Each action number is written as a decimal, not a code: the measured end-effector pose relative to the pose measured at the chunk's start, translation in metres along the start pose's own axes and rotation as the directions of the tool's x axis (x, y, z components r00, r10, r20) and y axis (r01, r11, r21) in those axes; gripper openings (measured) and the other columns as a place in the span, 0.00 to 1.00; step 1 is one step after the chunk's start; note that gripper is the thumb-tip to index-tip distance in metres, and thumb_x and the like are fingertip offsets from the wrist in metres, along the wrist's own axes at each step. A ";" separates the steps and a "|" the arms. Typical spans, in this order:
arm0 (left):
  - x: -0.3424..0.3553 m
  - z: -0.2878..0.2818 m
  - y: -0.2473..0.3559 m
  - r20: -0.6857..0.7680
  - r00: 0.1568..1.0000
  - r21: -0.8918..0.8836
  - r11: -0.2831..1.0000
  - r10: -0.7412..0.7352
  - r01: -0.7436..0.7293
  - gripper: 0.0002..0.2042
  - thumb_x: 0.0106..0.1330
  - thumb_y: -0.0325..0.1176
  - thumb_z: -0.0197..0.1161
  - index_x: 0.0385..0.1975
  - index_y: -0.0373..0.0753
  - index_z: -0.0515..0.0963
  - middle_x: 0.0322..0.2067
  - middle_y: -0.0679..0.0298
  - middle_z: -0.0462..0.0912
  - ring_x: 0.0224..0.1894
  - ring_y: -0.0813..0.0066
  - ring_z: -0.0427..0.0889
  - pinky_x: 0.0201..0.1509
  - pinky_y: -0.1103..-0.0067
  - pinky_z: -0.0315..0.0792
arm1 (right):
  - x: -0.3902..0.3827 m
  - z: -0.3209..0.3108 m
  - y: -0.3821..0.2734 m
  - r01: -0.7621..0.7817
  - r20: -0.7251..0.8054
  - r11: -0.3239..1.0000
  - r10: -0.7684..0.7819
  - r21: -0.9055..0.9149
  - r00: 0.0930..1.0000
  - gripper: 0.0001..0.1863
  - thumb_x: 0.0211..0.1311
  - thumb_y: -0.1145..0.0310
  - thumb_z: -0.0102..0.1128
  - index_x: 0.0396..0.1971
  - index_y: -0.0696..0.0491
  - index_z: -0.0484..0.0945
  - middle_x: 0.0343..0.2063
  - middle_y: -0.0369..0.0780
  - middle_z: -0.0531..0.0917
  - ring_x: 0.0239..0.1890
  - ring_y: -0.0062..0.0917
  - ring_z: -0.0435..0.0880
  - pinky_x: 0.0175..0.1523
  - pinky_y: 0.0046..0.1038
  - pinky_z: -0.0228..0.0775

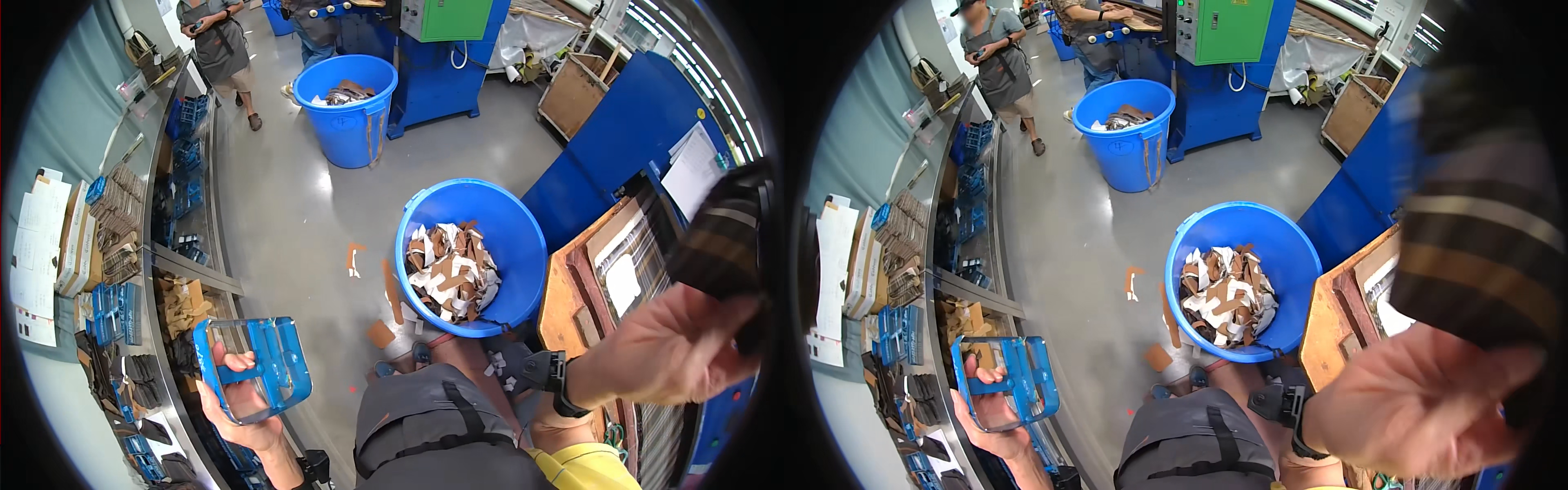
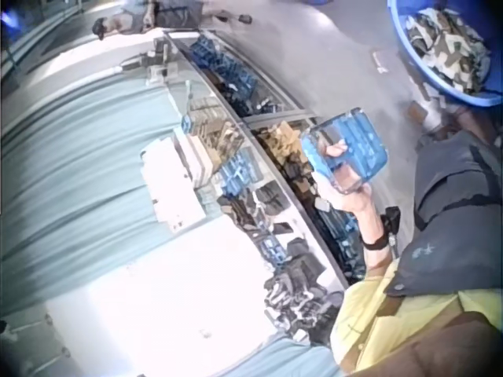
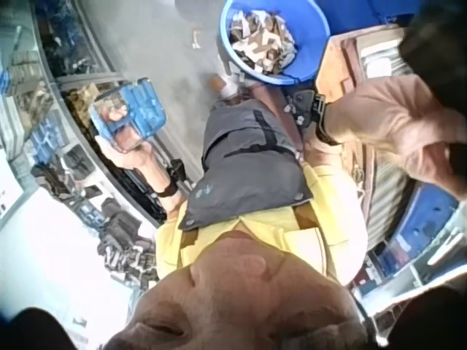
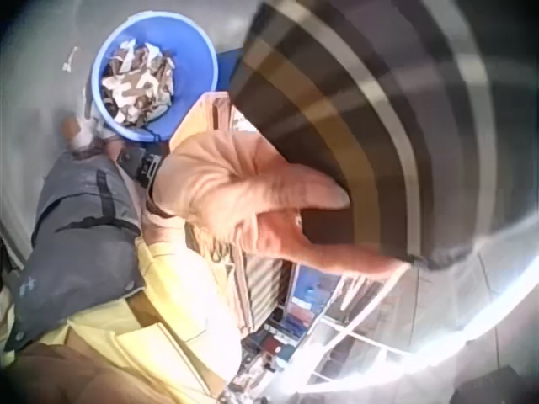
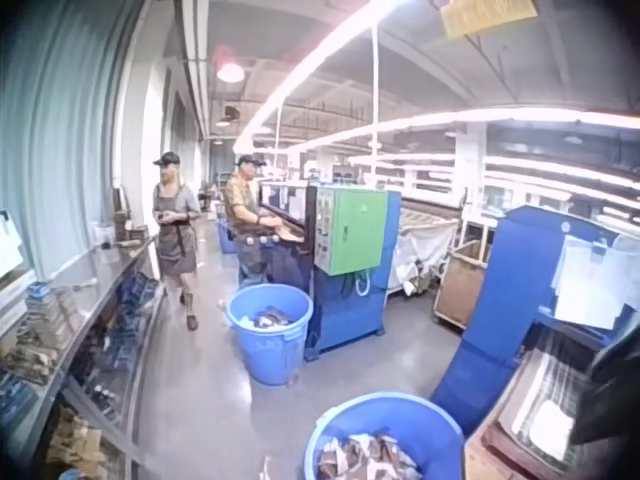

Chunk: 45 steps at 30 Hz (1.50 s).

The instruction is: The person uses a blue plastic template to mark a plaid fabric roll with a white marker. They write alphanumeric codes on the template and then place a small fabric swatch inside it for comparison. The person also uses scissors to trim the fabric edge.

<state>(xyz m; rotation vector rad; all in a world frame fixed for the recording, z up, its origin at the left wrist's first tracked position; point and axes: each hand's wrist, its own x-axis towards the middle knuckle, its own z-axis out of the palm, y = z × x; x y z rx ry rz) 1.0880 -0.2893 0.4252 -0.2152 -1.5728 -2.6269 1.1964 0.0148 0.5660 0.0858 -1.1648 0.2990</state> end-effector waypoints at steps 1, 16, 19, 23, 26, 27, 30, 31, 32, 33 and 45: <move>-0.002 -0.001 0.002 -0.005 1.000 0.002 1.000 0.006 -0.006 0.27 0.74 0.48 0.38 0.54 0.26 0.69 0.31 0.61 0.71 0.40 0.66 0.70 0.57 0.68 0.64 | -0.010 0.004 0.004 -0.040 -0.021 0.999 0.039 -0.034 0.999 0.20 0.68 0.79 0.47 0.59 0.61 0.66 0.56 0.48 0.74 0.53 0.34 0.78 0.60 0.31 0.71; -0.005 0.036 0.008 -0.127 0.987 -0.096 0.992 -0.099 0.087 0.29 0.73 0.49 0.38 0.52 0.23 0.70 0.29 0.55 0.77 0.36 0.63 0.76 0.53 0.63 0.70 | -0.269 -0.106 0.057 -0.384 0.626 0.523 0.437 -0.761 -0.646 0.19 0.61 0.62 0.61 0.48 0.58 0.79 0.38 0.51 0.84 0.42 0.40 0.84 0.49 0.37 0.73; -0.005 0.054 0.014 -0.099 0.983 -0.254 0.959 -0.158 0.129 0.29 0.73 0.50 0.41 0.50 0.25 0.72 0.29 0.56 0.75 0.35 0.63 0.74 0.53 0.66 0.66 | -0.224 -0.066 0.057 -0.558 0.773 0.539 0.499 -0.631 -0.392 0.17 0.63 0.65 0.58 0.48 0.61 0.78 0.38 0.52 0.84 0.39 0.38 0.86 0.45 0.33 0.75; -0.007 0.054 0.006 -0.077 0.993 -0.196 0.978 -0.089 0.072 0.30 0.73 0.52 0.39 0.53 0.27 0.71 0.30 0.57 0.76 0.37 0.64 0.73 0.55 0.66 0.64 | -0.176 -0.024 0.040 -0.685 0.800 0.437 0.458 -0.583 -0.388 0.17 0.68 0.66 0.55 0.48 0.63 0.77 0.39 0.43 0.86 0.42 0.23 0.83 0.48 0.25 0.73; -0.010 0.059 0.005 -0.064 0.996 -0.216 0.975 -0.065 0.050 0.30 0.73 0.52 0.38 0.53 0.26 0.71 0.31 0.57 0.76 0.37 0.64 0.73 0.55 0.66 0.64 | -0.168 -0.011 0.021 -0.796 0.834 0.287 0.337 -0.534 -0.437 0.16 0.69 0.68 0.54 0.48 0.64 0.77 0.39 0.41 0.85 0.43 0.20 0.82 0.50 0.22 0.71; -0.012 0.062 0.005 -0.049 0.998 -0.193 0.981 -0.030 0.020 0.30 0.73 0.52 0.38 0.53 0.26 0.71 0.30 0.57 0.76 0.37 0.64 0.73 0.56 0.66 0.64 | -0.173 -0.011 0.015 -0.829 0.844 0.213 0.287 -0.517 -0.452 0.15 0.70 0.68 0.52 0.48 0.64 0.77 0.39 0.41 0.85 0.42 0.21 0.81 0.50 0.23 0.72; -0.017 0.060 0.008 -0.026 0.992 -0.161 0.979 0.127 -0.129 0.30 0.75 0.46 0.37 0.52 0.18 0.70 0.30 0.49 0.79 0.36 0.59 0.78 0.53 0.59 0.70 | -0.175 -0.003 -0.008 -0.858 0.864 0.111 0.107 -0.501 -0.491 0.17 0.70 0.65 0.51 0.48 0.64 0.77 0.37 0.42 0.86 0.41 0.22 0.83 0.46 0.25 0.73; -0.019 0.061 0.008 -0.030 0.990 -0.163 0.976 0.140 -0.143 0.30 0.75 0.46 0.37 0.52 0.18 0.70 0.30 0.48 0.79 0.36 0.58 0.78 0.53 0.59 0.70 | -0.179 -0.002 -0.013 -0.858 0.862 0.084 0.035 -0.507 -0.506 0.17 0.70 0.65 0.51 0.48 0.64 0.77 0.38 0.42 0.86 0.41 0.22 0.82 0.47 0.25 0.73; -0.022 0.062 0.009 -0.035 0.988 -0.165 0.974 0.153 -0.157 0.30 0.75 0.46 0.36 0.52 0.18 0.70 0.30 0.48 0.79 0.36 0.58 0.78 0.53 0.59 0.70 | -0.177 -0.001 -0.022 -0.842 0.842 0.015 0.012 -0.539 -0.539 0.18 0.72 0.63 0.49 0.47 0.64 0.77 0.36 0.41 0.85 0.40 0.21 0.81 0.46 0.25 0.73; -0.024 0.062 0.010 -0.040 0.985 -0.168 0.971 0.166 -0.171 0.30 0.75 0.46 0.36 0.52 0.18 0.70 0.30 0.48 0.79 0.36 0.58 0.78 0.53 0.59 0.70 | -0.175 0.001 -0.027 -0.836 0.836 -0.024 -0.017 -0.548 -0.548 0.18 0.72 0.63 0.49 0.47 0.63 0.77 0.36 0.41 0.85 0.40 0.20 0.81 0.45 0.25 0.73; -0.053 0.065 0.027 0.033 0.958 0.345 0.897 0.283 -0.277 0.34 0.73 0.51 0.34 0.51 0.19 0.72 0.28 0.48 0.79 0.34 0.58 0.78 0.51 0.60 0.71 | -0.172 0.013 -0.064 -0.787 0.782 0.112 -0.097 -0.606 -0.616 0.16 0.67 0.65 0.58 0.20 0.58 0.73 0.20 0.36 0.80 0.26 0.15 0.78 0.32 0.19 0.70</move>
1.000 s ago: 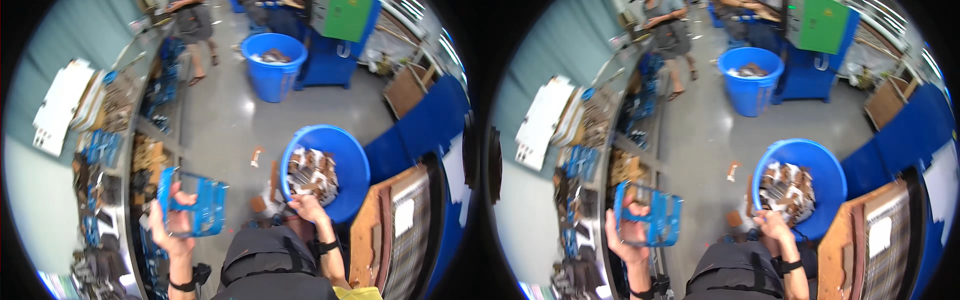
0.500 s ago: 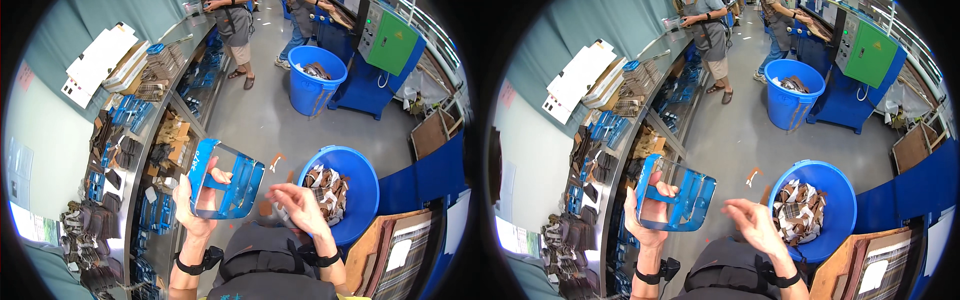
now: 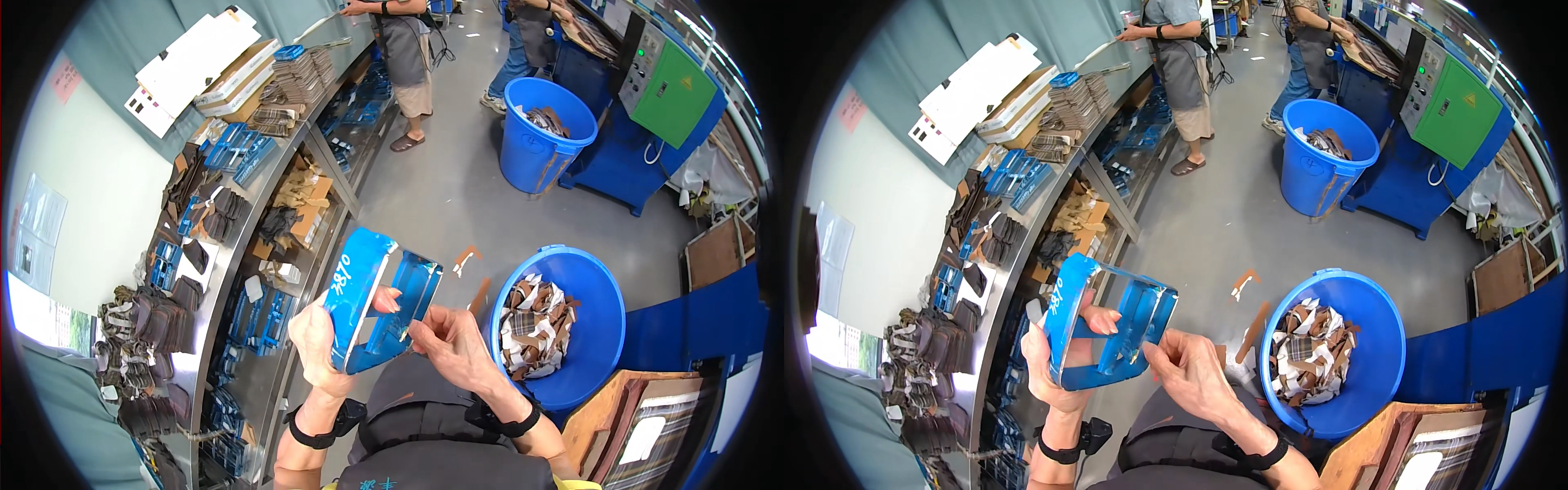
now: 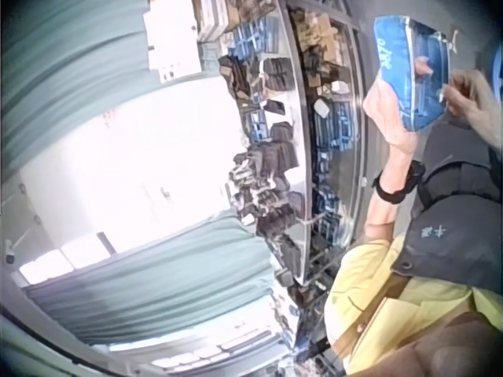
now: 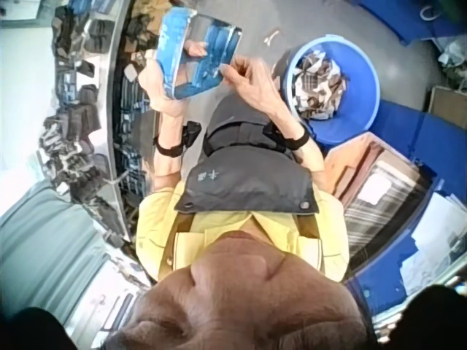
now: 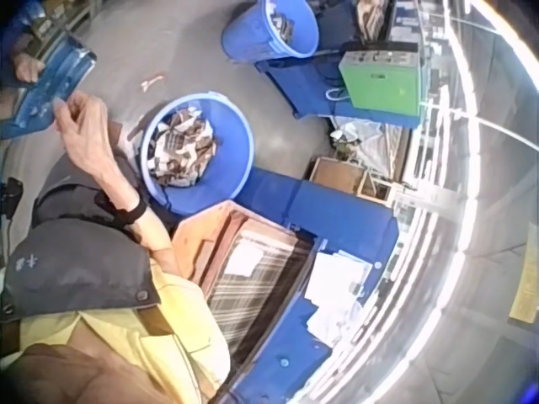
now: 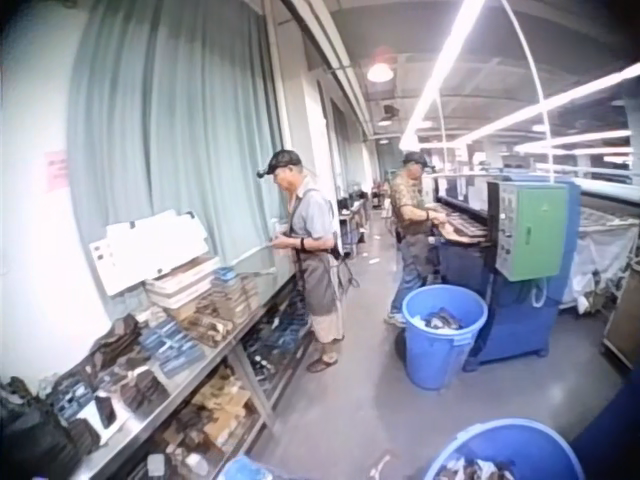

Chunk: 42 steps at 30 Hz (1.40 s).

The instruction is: The person uses a blue plastic template to mark a plaid fabric roll with a white marker. They write alphanumeric codes on the template and then place a small fabric swatch inside it for comparison. The person also uses scissors to trim the fabric edge.

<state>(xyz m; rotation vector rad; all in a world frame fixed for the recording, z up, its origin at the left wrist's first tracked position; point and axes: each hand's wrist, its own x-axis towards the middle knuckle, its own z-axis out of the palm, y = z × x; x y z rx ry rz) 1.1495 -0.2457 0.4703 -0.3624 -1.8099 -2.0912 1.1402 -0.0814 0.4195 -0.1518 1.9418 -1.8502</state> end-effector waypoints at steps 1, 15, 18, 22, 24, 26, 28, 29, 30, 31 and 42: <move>-0.001 0.000 0.002 0.013 1.000 0.031 1.000 -0.004 0.003 0.34 0.73 0.51 0.34 0.50 0.19 0.72 0.28 0.47 0.79 0.34 0.58 0.78 0.50 0.60 0.71 | -0.002 0.001 0.002 0.002 0.010 1.000 -0.003 0.029 1.000 0.15 0.67 0.66 0.58 0.22 0.58 0.73 0.21 0.36 0.80 0.26 0.15 0.78 0.33 0.19 0.70; -0.016 0.013 0.000 -0.213 0.970 0.049 0.993 0.119 -0.111 0.36 0.71 0.60 0.40 0.35 0.23 0.77 0.30 0.50 0.80 0.35 0.60 0.80 0.52 0.58 0.73 | -0.003 0.035 0.020 0.144 -0.144 0.923 -0.097 0.358 0.985 0.13 0.72 0.64 0.51 0.33 0.60 0.71 0.20 0.33 0.76 0.25 0.12 0.74 0.30 0.18 0.66; -0.017 0.014 -0.001 -0.218 0.967 0.046 0.991 0.131 -0.124 0.36 0.71 0.60 0.40 0.36 0.23 0.77 0.30 0.51 0.80 0.35 0.61 0.80 0.52 0.58 0.72 | 0.000 0.036 0.021 0.123 -0.159 0.933 -0.072 0.338 0.985 0.13 0.72 0.64 0.50 0.33 0.60 0.71 0.20 0.34 0.75 0.25 0.13 0.74 0.30 0.19 0.67; -0.019 0.013 -0.005 -0.182 0.974 0.073 0.989 0.138 -0.126 0.35 0.72 0.58 0.36 0.45 0.24 0.73 0.31 0.53 0.77 0.36 0.63 0.77 0.53 0.60 0.70 | -0.001 0.041 0.027 0.208 -0.198 0.904 -0.142 0.373 0.970 0.14 0.72 0.64 0.49 0.31 0.60 0.70 0.19 0.34 0.74 0.23 0.13 0.74 0.30 0.20 0.67; -0.021 0.011 -0.009 -0.134 0.982 0.050 0.990 0.135 -0.130 0.35 0.73 0.55 0.29 0.59 0.26 0.67 0.31 0.58 0.73 0.39 0.65 0.73 0.56 0.63 0.65 | -0.001 0.039 0.026 0.184 -0.191 0.924 -0.125 0.335 0.974 0.14 0.72 0.64 0.49 0.31 0.60 0.70 0.19 0.35 0.74 0.23 0.14 0.73 0.29 0.21 0.67; -0.021 0.016 -0.008 -0.159 0.976 0.091 0.986 0.151 -0.138 0.35 0.73 0.56 0.32 0.53 0.25 0.69 0.31 0.55 0.75 0.37 0.64 0.75 0.54 0.62 0.68 | -0.001 0.038 0.026 0.173 -0.197 0.929 -0.112 0.327 0.974 0.14 0.72 0.64 0.49 0.31 0.60 0.70 0.18 0.35 0.74 0.22 0.14 0.73 0.29 0.21 0.68; -0.018 0.023 -0.005 -0.203 0.962 0.143 0.978 0.181 -0.154 0.35 0.72 0.59 0.39 0.41 0.23 0.74 0.30 0.51 0.78 0.34 0.62 0.79 0.51 0.59 0.73 | 0.001 0.038 0.027 0.170 -0.216 0.923 -0.098 0.346 0.971 0.14 0.72 0.65 0.49 0.31 0.60 0.70 0.18 0.35 0.74 0.22 0.15 0.73 0.29 0.22 0.68; -0.018 0.024 -0.004 -0.197 0.965 0.143 0.979 0.174 -0.147 0.35 0.72 0.59 0.39 0.40 0.23 0.74 0.30 0.51 0.78 0.34 0.62 0.79 0.51 0.60 0.73 | 0.001 0.038 0.028 0.172 -0.223 0.921 -0.097 0.348 0.970 0.13 0.72 0.65 0.49 0.30 0.60 0.69 0.18 0.35 0.73 0.22 0.15 0.73 0.29 0.22 0.68; -0.018 0.025 -0.005 -0.194 0.966 0.138 0.980 0.169 -0.144 0.35 0.73 0.59 0.39 0.40 0.23 0.74 0.30 0.51 0.78 0.34 0.62 0.79 0.51 0.60 0.73 | 0.002 0.037 0.030 0.174 -0.231 0.920 -0.096 0.350 0.968 0.13 0.72 0.65 0.48 0.30 0.59 0.69 0.17 0.34 0.73 0.22 0.15 0.73 0.29 0.22 0.68; -0.019 0.024 -0.007 -0.193 0.967 0.135 0.981 0.166 -0.141 0.35 0.73 0.59 0.39 0.41 0.23 0.74 0.31 0.51 0.78 0.34 0.62 0.79 0.51 0.60 0.73 | 0.003 0.037 0.030 0.176 -0.235 0.919 -0.095 0.352 0.967 0.13 0.72 0.66 0.48 0.29 0.59 0.69 0.17 0.34 0.72 0.22 0.15 0.73 0.29 0.22 0.68; -0.023 0.024 -0.006 0.026 0.988 0.200 0.968 0.152 -0.154 0.36 0.73 0.57 0.31 0.59 0.25 0.66 0.32 0.56 0.74 0.37 0.63 0.73 0.53 0.61 0.65 | -0.005 0.022 0.030 0.292 -0.208 0.956 -0.281 0.023 0.937 0.06 0.67 0.75 0.50 0.29 0.57 0.66 0.17 0.34 0.73 0.19 0.13 0.74 0.24 0.20 0.67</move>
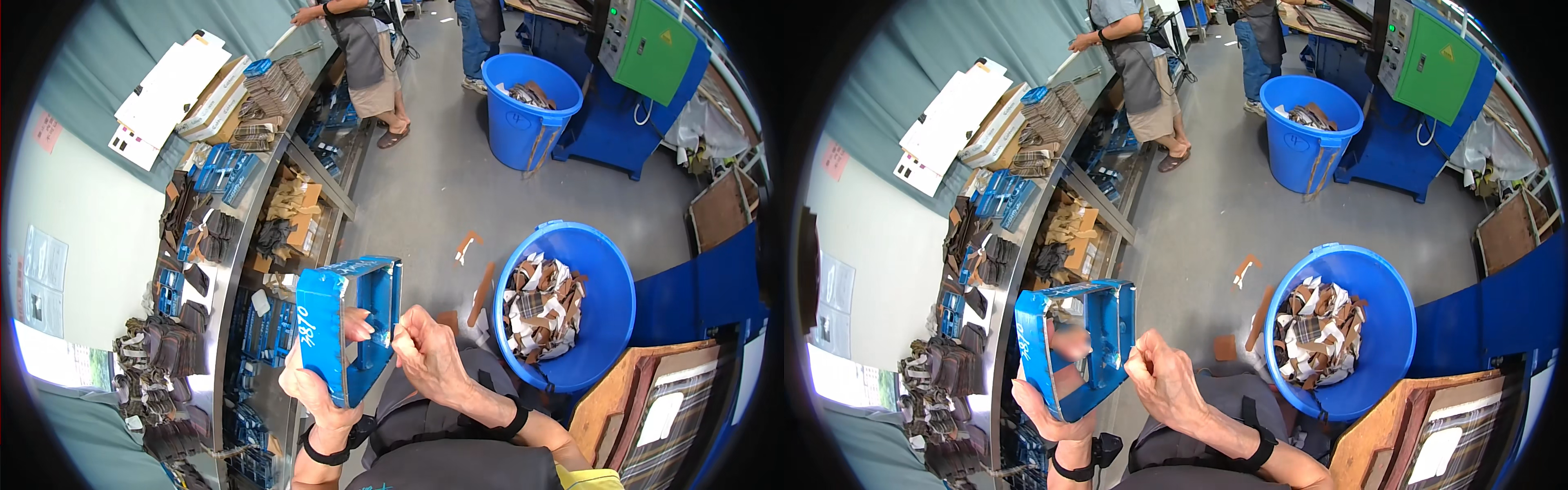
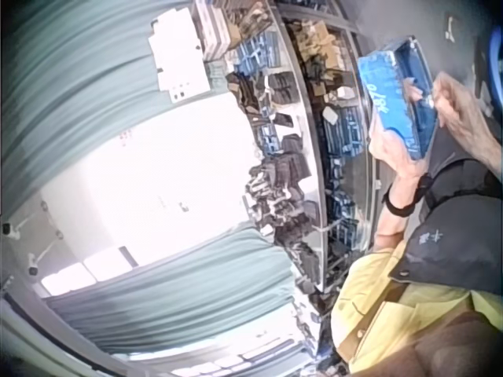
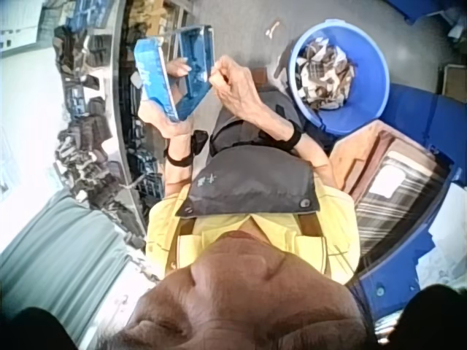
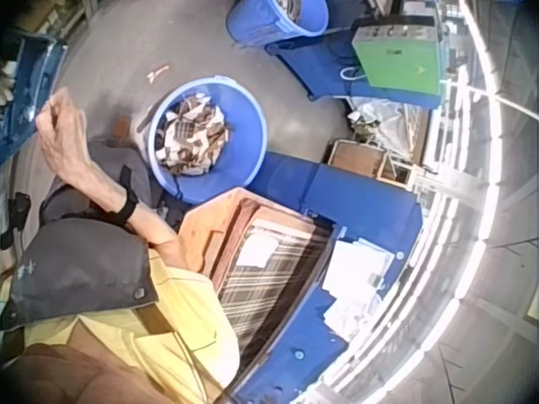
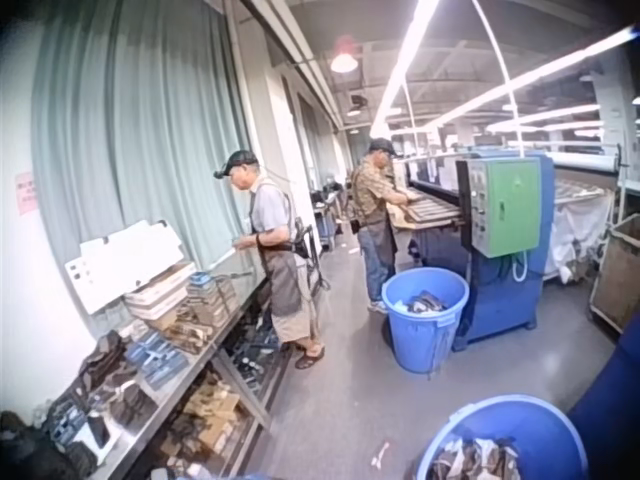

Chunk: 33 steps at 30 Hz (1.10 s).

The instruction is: The person uses a blue plastic template to mark a plaid fabric roll with a white marker. They write alphanumeric codes on the template and then place a small fabric swatch inside it for comparison. The person also uses scissors to trim the fabric edge.

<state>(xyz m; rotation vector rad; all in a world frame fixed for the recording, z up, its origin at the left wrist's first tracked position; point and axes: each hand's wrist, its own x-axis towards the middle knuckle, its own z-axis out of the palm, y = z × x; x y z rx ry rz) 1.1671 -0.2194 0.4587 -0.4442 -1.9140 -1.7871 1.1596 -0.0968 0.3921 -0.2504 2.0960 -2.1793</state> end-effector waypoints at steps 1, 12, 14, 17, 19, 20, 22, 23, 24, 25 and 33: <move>-0.001 0.000 0.000 -0.002 1.000 0.000 1.000 -0.006 0.006 0.36 0.72 0.57 0.31 0.59 0.25 0.66 0.32 0.56 0.74 0.37 0.63 0.73 0.53 0.61 0.65 | -0.001 0.001 0.001 0.039 -0.011 0.999 -0.039 0.012 0.999 0.06 0.67 0.75 0.50 0.28 0.56 0.66 0.16 0.34 0.72 0.19 0.13 0.73 0.23 0.20 0.66; -0.001 0.008 0.006 -0.154 0.988 0.042 0.999 -0.026 0.033 0.37 0.72 0.60 0.36 0.34 0.24 0.76 0.27 0.51 0.80 0.32 0.61 0.80 0.48 0.59 0.75 | -0.005 0.004 -0.001 -0.024 -0.053 0.992 0.031 0.127 0.998 0.09 0.61 0.82 0.52 0.27 0.57 0.62 0.14 0.34 0.62 0.19 0.14 0.61 0.22 0.23 0.56; -0.001 0.010 0.006 -0.177 0.984 -0.006 1.000 -0.026 0.025 0.37 0.72 0.60 0.37 0.35 0.24 0.76 0.27 0.51 0.79 0.32 0.62 0.80 0.49 0.58 0.75 | -0.006 0.005 -0.002 -0.055 -0.051 0.990 0.062 0.131 0.997 0.09 0.61 0.82 0.52 0.27 0.57 0.62 0.14 0.34 0.62 0.19 0.14 0.61 0.22 0.23 0.56; -0.002 0.009 0.007 -0.157 0.987 -0.006 1.000 -0.026 0.025 0.37 0.72 0.60 0.37 0.36 0.24 0.75 0.28 0.52 0.79 0.32 0.62 0.79 0.49 0.58 0.74 | -0.007 0.005 -0.002 -0.052 -0.060 0.988 0.062 0.148 0.996 0.08 0.61 0.81 0.52 0.27 0.57 0.62 0.14 0.34 0.62 0.18 0.13 0.60 0.22 0.22 0.56; -0.003 0.007 0.007 -0.149 0.988 0.005 0.999 -0.031 0.032 0.36 0.72 0.60 0.37 0.36 0.24 0.75 0.27 0.52 0.79 0.32 0.62 0.79 0.49 0.58 0.74 | -0.010 0.006 0.001 -0.015 -0.070 0.985 0.028 0.174 0.997 0.08 0.62 0.81 0.52 0.27 0.57 0.62 0.14 0.33 0.62 0.18 0.13 0.60 0.22 0.22 0.55; -0.004 0.007 0.006 -0.145 0.989 0.011 0.999 -0.034 0.036 0.36 0.72 0.60 0.37 0.35 0.24 0.75 0.27 0.52 0.79 0.32 0.61 0.79 0.49 0.58 0.74 | -0.010 0.006 0.002 -0.033 -0.068 0.982 0.046 0.184 0.997 0.08 0.63 0.80 0.52 0.27 0.57 0.62 0.14 0.33 0.63 0.18 0.13 0.60 0.22 0.22 0.55; -0.004 0.009 0.007 -0.156 0.987 -0.014 0.999 -0.045 0.043 0.37 0.72 0.61 0.37 0.35 0.24 0.75 0.27 0.52 0.79 0.32 0.61 0.79 0.49 0.58 0.74 | -0.011 0.008 0.007 -0.067 -0.064 0.977 0.082 0.204 0.995 0.08 0.64 0.79 0.52 0.28 0.57 0.62 0.14 0.33 0.64 0.18 0.12 0.60 0.22 0.22 0.55; -0.004 0.010 0.008 -0.161 0.986 -0.025 0.999 -0.050 0.047 0.37 0.72 0.61 0.37 0.35 0.24 0.75 0.27 0.52 0.79 0.32 0.61 0.79 0.49 0.58 0.74 | -0.012 0.008 0.009 -0.067 -0.068 0.972 0.084 0.226 0.994 0.08 0.65 0.78 0.51 0.28 0.57 0.63 0.14 0.32 0.64 0.18 0.12 0.61 0.22 0.21 0.56; -0.004 0.011 0.009 -0.162 0.986 -0.035 0.998 -0.051 0.046 0.37 0.72 0.61 0.36 0.35 0.24 0.75 0.27 0.52 0.79 0.32 0.61 0.79 0.49 0.58 0.74 | -0.012 0.009 0.012 -0.066 -0.072 0.966 0.087 0.248 0.994 0.08 0.65 0.78 0.51 0.28 0.57 0.63 0.14 0.32 0.65 0.18 0.12 0.61 0.22 0.21 0.56; -0.004 0.012 0.010 -0.164 0.985 -0.043 0.998 -0.052 0.046 0.37 0.72 0.61 0.36 0.35 0.24 0.75 0.27 0.52 0.79 0.32 0.61 0.79 0.49 0.57 0.74 | -0.013 0.010 0.013 -0.067 -0.074 0.960 0.090 0.271 0.993 0.08 0.65 0.77 0.51 0.28 0.56 0.63 0.14 0.32 0.65 0.18 0.12 0.61 0.22 0.21 0.56; -0.006 0.014 0.013 -0.155 0.987 -0.029 0.999 -0.043 0.039 0.37 0.72 0.61 0.36 0.35 0.24 0.75 0.27 0.51 0.79 0.31 0.61 0.79 0.47 0.57 0.74 | -0.016 0.008 0.009 -0.088 -0.077 0.936 0.120 0.341 0.990 0.08 0.67 0.75 0.50 0.28 0.56 0.63 0.14 0.30 0.65 0.18 0.10 0.61 0.21 0.20 0.56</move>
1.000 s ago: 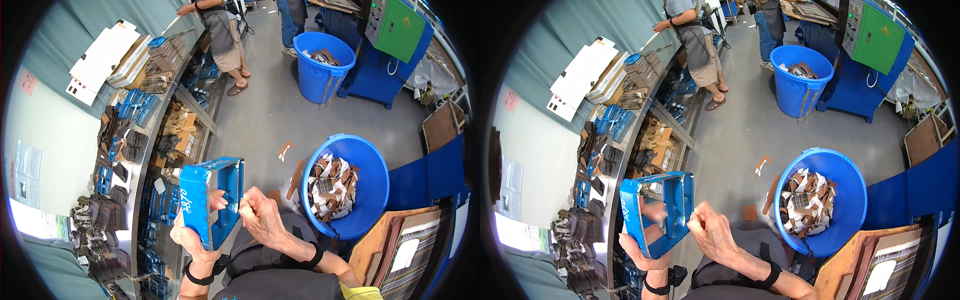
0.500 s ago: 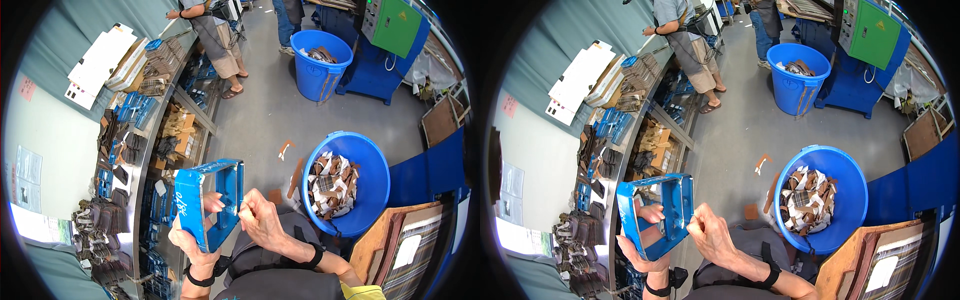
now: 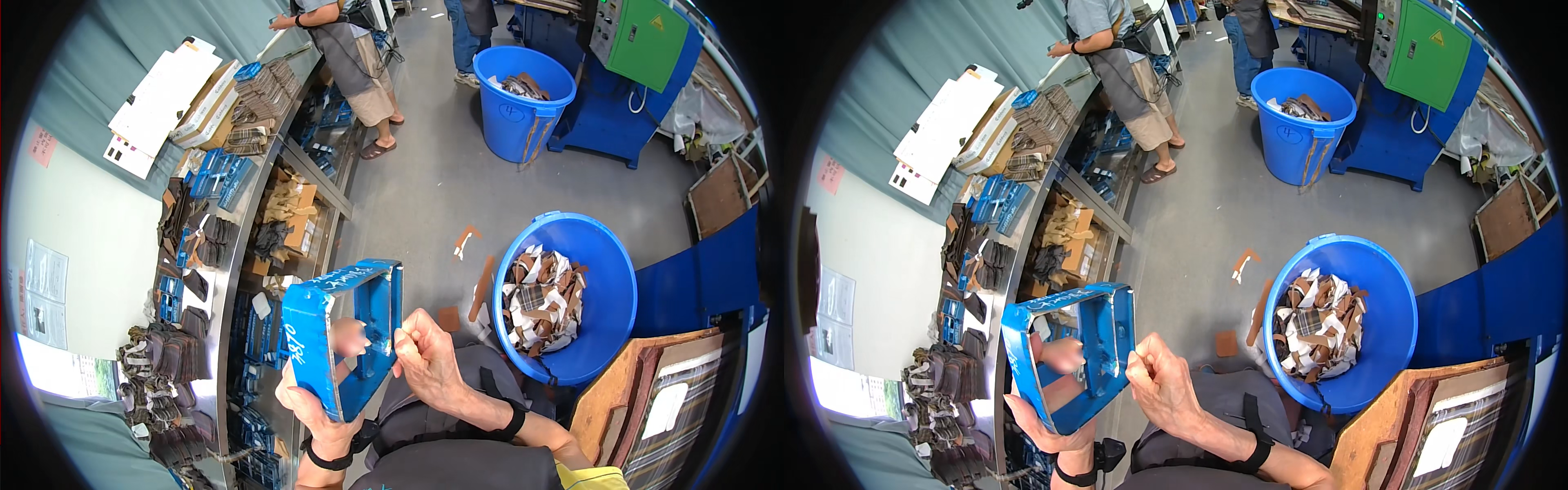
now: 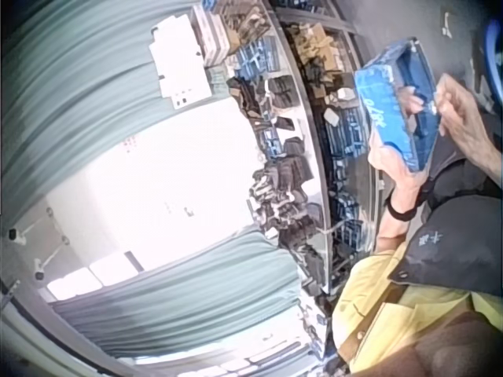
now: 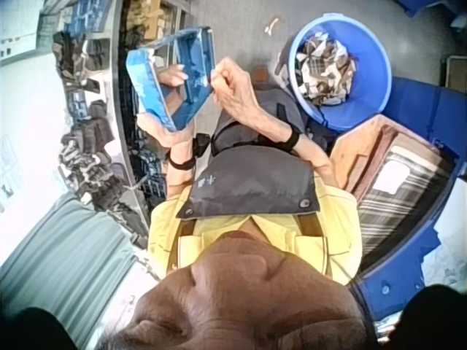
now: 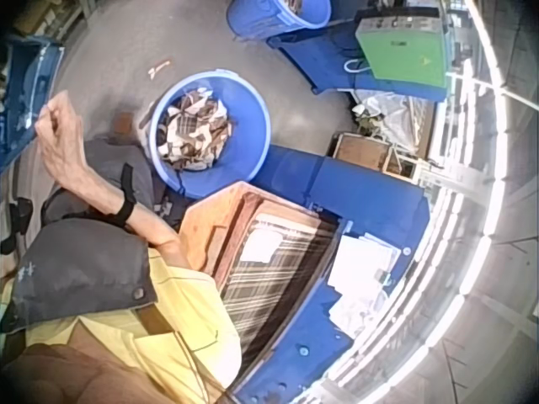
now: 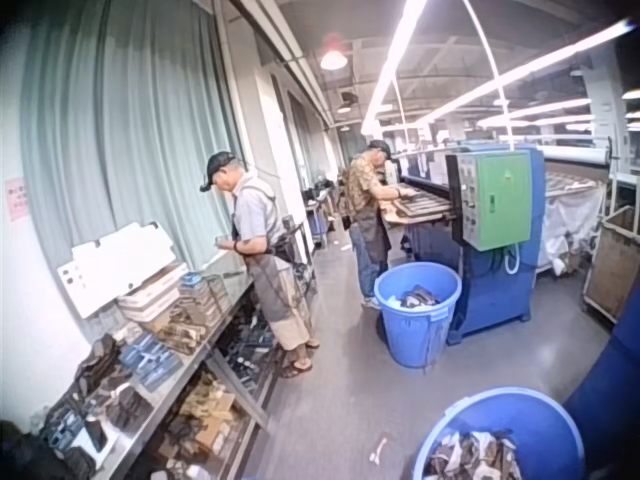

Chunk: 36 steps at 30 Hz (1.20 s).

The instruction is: The person uses a blue plastic template to mark a plaid fabric roll with a white marker. They write alphanumeric codes on the template and then place a small fabric swatch inside it for comparison. The person also uses scissors to trim the fabric edge.

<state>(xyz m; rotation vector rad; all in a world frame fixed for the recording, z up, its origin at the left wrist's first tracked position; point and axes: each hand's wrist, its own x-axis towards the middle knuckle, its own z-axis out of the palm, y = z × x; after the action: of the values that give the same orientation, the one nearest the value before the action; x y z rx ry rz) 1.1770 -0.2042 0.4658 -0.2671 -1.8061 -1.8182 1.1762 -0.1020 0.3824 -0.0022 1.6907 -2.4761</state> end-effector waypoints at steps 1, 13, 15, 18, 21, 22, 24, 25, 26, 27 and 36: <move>0.000 0.000 0.000 0.011 1.000 0.007 1.000 0.000 0.000 0.37 0.72 0.61 0.36 0.35 0.24 0.75 0.27 0.51 0.79 0.31 0.61 0.79 0.47 0.57 0.74 | 0.000 -0.001 0.001 0.006 -0.006 1.000 -0.006 -0.004 1.000 0.08 0.67 0.75 0.50 0.28 0.56 0.63 0.14 0.30 0.65 0.18 0.10 0.61 0.21 0.20 0.56; -0.004 -0.002 -0.001 -0.018 1.000 0.055 0.998 -0.010 0.011 0.37 0.71 0.62 0.37 0.35 0.25 0.75 0.27 0.52 0.79 0.32 0.61 0.79 0.48 0.57 0.74 | -0.001 0.002 0.001 -0.021 0.036 0.998 0.018 0.063 0.999 0.09 0.70 0.73 0.50 0.28 0.56 0.64 0.14 0.30 0.67 0.18 0.09 0.64 0.21 0.18 0.57; -0.005 -0.005 -0.003 -0.044 0.999 0.055 0.998 -0.016 0.018 0.38 0.71 0.63 0.37 0.36 0.25 0.75 0.28 0.52 0.79 0.32 0.62 0.79 0.48 0.58 0.74 | 0.001 0.005 0.007 -0.039 0.049 0.997 0.036 0.070 0.998 0.09 0.70 0.71 0.50 0.29 0.56 0.65 0.14 0.30 0.69 0.17 0.09 0.65 0.21 0.18 0.58; -0.001 -0.014 -0.007 -0.049 0.999 0.049 0.999 0.001 0.001 0.37 0.71 0.62 0.35 0.43 0.26 0.73 0.28 0.54 0.76 0.33 0.63 0.77 0.49 0.59 0.71 | 0.010 0.011 0.012 -0.071 0.091 0.996 0.066 0.054 0.994 0.09 0.71 0.70 0.50 0.30 0.55 0.65 0.18 0.32 0.73 0.19 0.10 0.70 0.23 0.16 0.66; 0.006 -0.032 -0.015 0.011 0.999 0.034 0.999 -0.040 0.040 0.37 0.72 0.59 0.33 0.56 0.26 0.69 0.30 0.58 0.73 0.34 0.65 0.73 0.51 0.62 0.67 | 0.019 0.024 0.015 -0.083 0.085 0.996 0.080 0.031 0.993 0.09 0.71 0.70 0.50 0.29 0.55 0.65 0.16 0.31 0.72 0.18 0.10 0.69 0.22 0.17 0.63; 0.007 -0.040 -0.015 -0.021 0.996 0.023 0.996 -0.084 0.085 0.37 0.71 0.60 0.34 0.54 0.25 0.70 0.30 0.58 0.73 0.35 0.64 0.74 0.51 0.62 0.67 | 0.023 0.034 0.016 -0.075 0.099 0.997 0.072 0.024 0.992 0.10 0.71 0.70 0.50 0.29 0.56 0.65 0.15 0.31 0.71 0.17 0.10 0.68 0.21 0.17 0.60; 0.014 -0.053 -0.017 -0.095 0.984 0.019 0.988 -0.154 0.156 0.37 0.69 0.63 0.37 0.45 0.26 0.72 0.30 0.56 0.75 0.35 0.63 0.75 0.52 0.62 0.67 | 0.033 0.044 0.020 -0.130 0.131 0.991 0.123 0.044 0.984 0.09 0.71 0.71 0.49 0.29 0.56 0.65 0.16 0.32 0.72 0.18 0.11 0.69 0.21 0.17 0.62; 0.017 -0.062 -0.018 -0.137 0.974 0.021 0.983 -0.180 0.185 0.38 0.68 0.65 0.38 0.40 0.26 0.73 0.30 0.55 0.76 0.36 0.63 0.76 0.52 0.62 0.68 | 0.039 0.053 0.022 -0.153 0.148 0.986 0.142 0.065 0.979 0.09 0.71 0.72 0.49 0.29 0.56 0.65 0.17 0.33 0.73 0.18 0.12 0.70 0.22 0.17 0.63; 0.021 -0.070 -0.023 -0.152 0.971 0.024 0.981 -0.185 0.191 0.39 0.67 0.67 0.40 0.35 0.26 0.74 0.30 0.54 0.77 0.36 0.62 0.77 0.53 0.61 0.68 | 0.046 0.059 0.024 -0.135 0.175 0.988 0.121 0.071 0.977 0.08 0.72 0.72 0.46 0.30 0.56 0.65 0.19 0.34 0.73 0.19 0.12 0.70 0.23 0.18 0.66; 0.027 -0.080 -0.029 -0.160 0.976 0.064 0.985 -0.150 0.161 0.39 0.67 0.67 0.41 0.32 0.26 0.74 0.29 0.53 0.77 0.35 0.61 0.78 0.52 0.61 0.69 | 0.054 0.066 0.030 -0.149 0.208 0.985 0.130 0.082 0.970 0.09 0.72 0.71 0.46 0.30 0.56 0.65 0.20 0.34 0.73 0.19 0.12 0.70 0.25 0.18 0.68; 0.078 -0.169 -0.107 -0.268 0.915 0.206 0.946 0.302 -0.252 0.31 0.71 0.50 0.41 0.33 0.21 0.78 0.32 0.45 0.82 0.32 0.59 0.83 0.35 0.70 0.77 | 0.146 0.149 0.081 0.033 0.386 0.999 -0.023 -0.019 0.922 0.09 0.73 0.68 0.47 0.31 0.55 0.66 0.20 0.34 0.73 0.20 0.13 0.70 0.25 0.18 0.68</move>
<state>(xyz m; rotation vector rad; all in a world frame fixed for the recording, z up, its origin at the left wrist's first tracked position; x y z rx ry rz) 1.0992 -0.3936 0.4015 -0.1659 -1.6058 -1.4154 1.0538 -0.2867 0.3503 -0.4876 1.5572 -2.2779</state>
